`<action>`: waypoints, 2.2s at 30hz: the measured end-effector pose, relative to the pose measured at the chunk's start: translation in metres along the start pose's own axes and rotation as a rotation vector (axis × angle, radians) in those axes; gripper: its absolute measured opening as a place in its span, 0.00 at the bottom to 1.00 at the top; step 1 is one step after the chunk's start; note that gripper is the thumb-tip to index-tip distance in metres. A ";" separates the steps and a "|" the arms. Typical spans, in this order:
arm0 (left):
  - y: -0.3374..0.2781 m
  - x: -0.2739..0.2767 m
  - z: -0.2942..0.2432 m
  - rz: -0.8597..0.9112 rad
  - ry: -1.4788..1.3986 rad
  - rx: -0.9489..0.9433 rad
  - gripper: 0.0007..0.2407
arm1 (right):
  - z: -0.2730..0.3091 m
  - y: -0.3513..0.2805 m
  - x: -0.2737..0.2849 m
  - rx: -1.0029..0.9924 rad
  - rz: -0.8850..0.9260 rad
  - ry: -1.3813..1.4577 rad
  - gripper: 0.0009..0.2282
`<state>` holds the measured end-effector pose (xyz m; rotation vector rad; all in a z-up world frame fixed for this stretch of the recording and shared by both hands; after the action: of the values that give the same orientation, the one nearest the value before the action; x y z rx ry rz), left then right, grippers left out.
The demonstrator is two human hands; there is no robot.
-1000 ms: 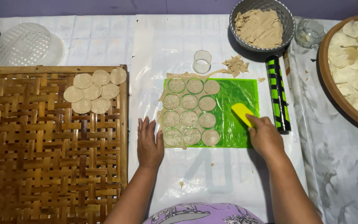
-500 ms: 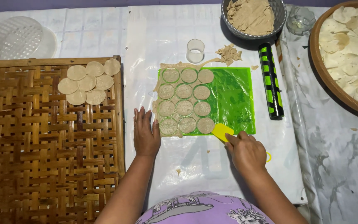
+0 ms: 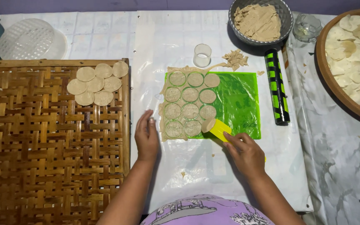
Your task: Cutting circular shapes out of a sheet of dough and placing them onto a woven drying tray.
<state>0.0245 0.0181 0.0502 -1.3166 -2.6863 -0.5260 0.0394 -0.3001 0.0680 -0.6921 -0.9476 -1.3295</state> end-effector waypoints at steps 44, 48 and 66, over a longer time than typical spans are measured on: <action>0.186 0.215 0.105 -0.368 0.517 0.231 0.06 | 0.031 0.019 -0.034 0.012 0.228 -0.395 0.16; 0.188 0.215 0.120 -0.311 0.574 0.138 0.11 | 0.025 0.020 -0.031 0.006 0.232 -0.365 0.16; 0.088 0.096 -0.019 -0.030 0.556 0.142 0.23 | 0.004 0.053 -0.019 -0.084 0.226 -0.491 0.12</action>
<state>0.0332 0.1330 0.1140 -0.9229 -2.2378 -0.5877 0.0912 -0.2806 0.0586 -1.1892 -1.1647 -1.0200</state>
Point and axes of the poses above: each hand's wrist, its own y-axis towards the middle knuckle, its own x-axis out of the back of the hand, z = x × y, the point moved 4 cm from there along y, towards the middle knuckle, and after that the axes turned 4 degrees about -z, right-handed, at the moved point
